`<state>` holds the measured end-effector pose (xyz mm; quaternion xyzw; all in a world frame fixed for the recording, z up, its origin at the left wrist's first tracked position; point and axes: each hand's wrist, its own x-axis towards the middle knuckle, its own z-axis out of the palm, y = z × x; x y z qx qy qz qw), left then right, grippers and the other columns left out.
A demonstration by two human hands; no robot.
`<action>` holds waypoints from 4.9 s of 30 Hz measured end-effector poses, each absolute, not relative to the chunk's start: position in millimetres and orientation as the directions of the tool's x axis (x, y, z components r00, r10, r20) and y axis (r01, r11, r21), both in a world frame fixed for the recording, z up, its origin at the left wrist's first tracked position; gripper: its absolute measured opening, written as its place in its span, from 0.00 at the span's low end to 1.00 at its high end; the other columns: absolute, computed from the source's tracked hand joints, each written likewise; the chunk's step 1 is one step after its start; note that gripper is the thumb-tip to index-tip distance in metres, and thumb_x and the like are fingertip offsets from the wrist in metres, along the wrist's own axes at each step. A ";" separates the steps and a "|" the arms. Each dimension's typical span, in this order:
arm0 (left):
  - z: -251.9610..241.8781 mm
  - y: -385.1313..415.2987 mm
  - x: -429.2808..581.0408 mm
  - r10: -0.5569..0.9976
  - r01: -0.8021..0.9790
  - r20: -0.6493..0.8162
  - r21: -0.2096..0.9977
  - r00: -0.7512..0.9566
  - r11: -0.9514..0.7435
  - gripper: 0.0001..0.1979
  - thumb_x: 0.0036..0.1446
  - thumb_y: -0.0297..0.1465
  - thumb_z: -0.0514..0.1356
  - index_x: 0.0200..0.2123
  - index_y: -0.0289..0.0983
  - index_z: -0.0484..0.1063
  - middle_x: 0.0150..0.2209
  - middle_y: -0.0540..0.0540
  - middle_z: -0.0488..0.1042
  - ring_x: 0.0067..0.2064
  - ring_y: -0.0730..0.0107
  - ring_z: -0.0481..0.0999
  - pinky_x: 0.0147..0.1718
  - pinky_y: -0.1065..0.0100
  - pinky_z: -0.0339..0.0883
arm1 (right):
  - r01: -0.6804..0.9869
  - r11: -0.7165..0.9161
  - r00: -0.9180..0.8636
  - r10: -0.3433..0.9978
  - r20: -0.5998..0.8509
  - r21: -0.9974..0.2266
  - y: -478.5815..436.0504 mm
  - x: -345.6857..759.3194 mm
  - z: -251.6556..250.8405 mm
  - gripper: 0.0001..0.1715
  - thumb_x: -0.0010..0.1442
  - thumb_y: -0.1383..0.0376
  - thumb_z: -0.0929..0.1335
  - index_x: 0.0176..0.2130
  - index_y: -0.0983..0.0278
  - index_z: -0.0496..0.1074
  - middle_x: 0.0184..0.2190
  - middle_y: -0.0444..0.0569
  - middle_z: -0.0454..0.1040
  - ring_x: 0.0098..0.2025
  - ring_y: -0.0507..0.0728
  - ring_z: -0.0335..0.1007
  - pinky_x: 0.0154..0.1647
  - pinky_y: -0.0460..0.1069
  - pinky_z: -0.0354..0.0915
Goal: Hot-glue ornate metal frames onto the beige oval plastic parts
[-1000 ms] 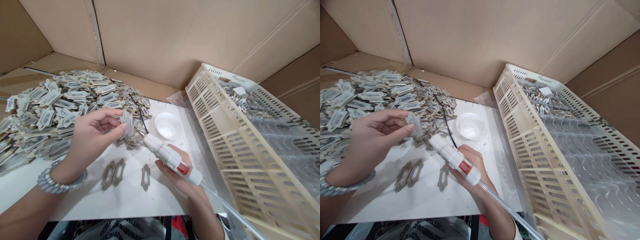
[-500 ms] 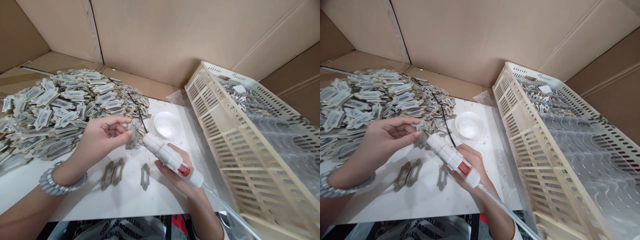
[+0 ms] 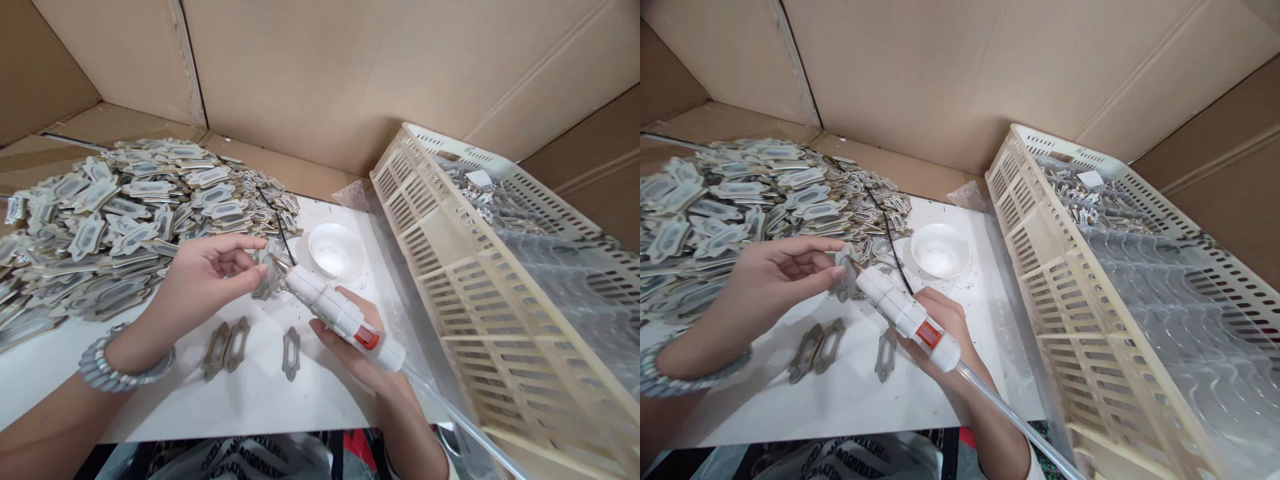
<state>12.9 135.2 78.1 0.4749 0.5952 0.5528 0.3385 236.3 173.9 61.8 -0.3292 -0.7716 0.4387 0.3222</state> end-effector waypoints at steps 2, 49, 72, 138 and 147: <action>77.7 135.2 12.5 0.940 0.193 0.122 0.979 -0.319 -0.061 0.15 0.44 0.35 0.69 0.37 0.36 0.79 0.20 0.51 0.76 0.22 0.73 0.73 0.22 0.74 0.69 | 0.232 0.403 -0.577 0.790 0.208 -0.885 173.8 236.2 61.4 0.12 0.56 0.68 0.69 0.25 0.59 0.63 0.23 0.41 0.65 0.23 0.52 0.62 0.24 0.48 0.61; 78.1 134.6 13.7 0.957 0.398 0.188 0.913 -0.223 -0.087 0.13 0.49 0.36 0.67 0.38 0.36 0.80 0.23 0.51 0.78 0.22 0.73 0.74 0.20 0.74 0.67 | 0.291 0.310 -0.486 0.863 0.139 -0.905 174.7 240.5 63.3 0.18 0.57 0.60 0.69 0.23 0.59 0.58 0.21 0.40 0.61 0.23 0.51 0.60 0.24 0.48 0.60; 47.0 153.0 12.0 0.931 0.930 0.363 0.327 0.037 -0.165 0.16 0.66 0.34 0.51 0.39 0.42 0.80 0.28 0.47 0.79 0.34 0.58 0.75 0.36 0.59 0.62 | 0.193 0.083 -0.270 0.962 0.029 -0.978 177.3 251.1 60.4 0.18 0.57 0.51 0.71 0.26 0.61 0.69 0.19 0.39 0.61 0.22 0.49 0.56 0.22 0.46 0.55; 73.7 133.3 0.2 0.468 0.909 0.831 -0.102 0.302 -0.404 0.02 0.58 0.26 0.67 0.35 0.38 0.77 0.35 0.45 0.84 0.34 0.65 0.84 0.40 0.67 0.77 | 0.236 0.590 -0.569 0.728 0.382 -0.772 176.4 243.4 43.5 0.16 0.61 0.72 0.68 0.25 0.62 0.61 0.27 0.40 0.62 0.25 0.48 0.59 0.25 0.44 0.56; 70.8 131.1 -1.6 0.507 0.918 0.818 -0.062 0.272 -0.392 0.02 0.57 0.27 0.67 0.35 0.39 0.78 0.36 0.46 0.84 0.36 0.64 0.84 0.41 0.66 0.77 | 0.251 0.612 -0.552 0.727 0.409 -0.750 176.7 243.4 46.0 0.16 0.61 0.71 0.68 0.24 0.61 0.60 0.26 0.40 0.61 0.24 0.49 0.58 0.24 0.45 0.56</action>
